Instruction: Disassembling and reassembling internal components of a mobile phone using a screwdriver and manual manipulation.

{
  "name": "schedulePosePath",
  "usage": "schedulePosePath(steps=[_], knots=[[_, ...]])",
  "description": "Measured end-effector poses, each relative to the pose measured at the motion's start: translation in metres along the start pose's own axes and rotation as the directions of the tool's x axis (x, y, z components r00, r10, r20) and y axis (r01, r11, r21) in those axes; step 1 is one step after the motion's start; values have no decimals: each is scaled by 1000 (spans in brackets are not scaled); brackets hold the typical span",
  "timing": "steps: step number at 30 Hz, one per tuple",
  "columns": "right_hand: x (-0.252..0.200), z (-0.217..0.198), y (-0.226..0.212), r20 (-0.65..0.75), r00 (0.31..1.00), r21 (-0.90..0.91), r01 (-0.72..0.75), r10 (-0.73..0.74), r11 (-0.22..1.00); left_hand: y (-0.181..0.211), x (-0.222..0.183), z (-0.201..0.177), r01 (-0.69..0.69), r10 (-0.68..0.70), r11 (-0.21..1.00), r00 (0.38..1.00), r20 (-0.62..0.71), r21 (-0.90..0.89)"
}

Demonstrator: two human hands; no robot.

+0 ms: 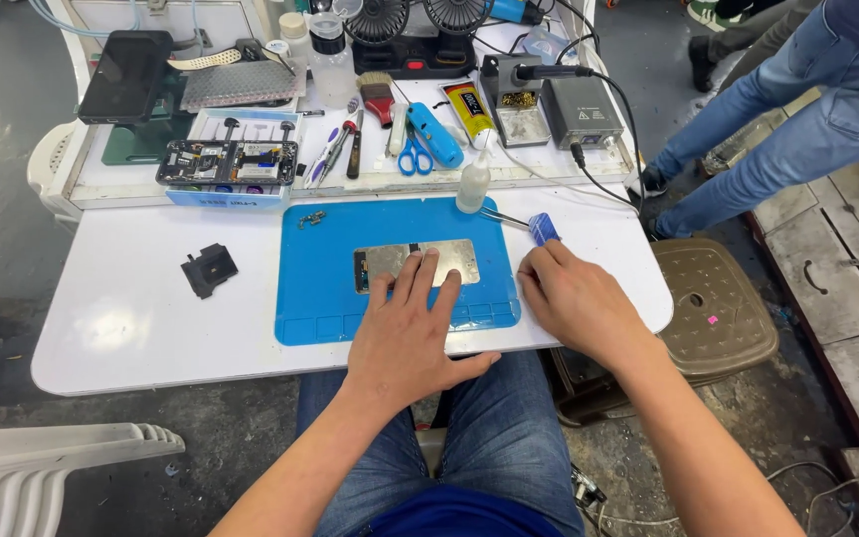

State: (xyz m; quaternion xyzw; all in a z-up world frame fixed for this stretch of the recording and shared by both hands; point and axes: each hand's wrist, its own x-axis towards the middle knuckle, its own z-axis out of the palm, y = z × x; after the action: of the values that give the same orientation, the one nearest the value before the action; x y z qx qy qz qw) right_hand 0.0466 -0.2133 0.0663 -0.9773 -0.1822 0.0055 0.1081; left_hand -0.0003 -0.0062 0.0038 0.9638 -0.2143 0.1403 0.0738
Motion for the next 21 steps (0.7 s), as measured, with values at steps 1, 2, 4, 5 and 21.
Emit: schedulePosePath(steps=[1, 2, 4, 5, 21], knots=[[-9, -6, -2, -1, 1000, 0, 0, 0, 1000, 1, -2, 0, 0, 0, 1000, 1000, -1, 1], [-16, -14, -5, 58, 998, 114, -37, 31, 993, 1, -2, 1, -6, 6, 1000, 1000, -1, -5], [-42, -11, 15, 121, 992, 221, -69, 43, 973, -1, -2, 6, -2, 2, 1000, 1000, -4, -9], [-60, -1, 39, 101, 993, 407, -91, 54, 909, -3, -2, 13, -22, 29, 997, 996, -82, 76], [-123, 18, 72, 55, 849, 412, -499, 526, 762, 23, -8, 22, 116, -72, 965, 980, -185, 236]])
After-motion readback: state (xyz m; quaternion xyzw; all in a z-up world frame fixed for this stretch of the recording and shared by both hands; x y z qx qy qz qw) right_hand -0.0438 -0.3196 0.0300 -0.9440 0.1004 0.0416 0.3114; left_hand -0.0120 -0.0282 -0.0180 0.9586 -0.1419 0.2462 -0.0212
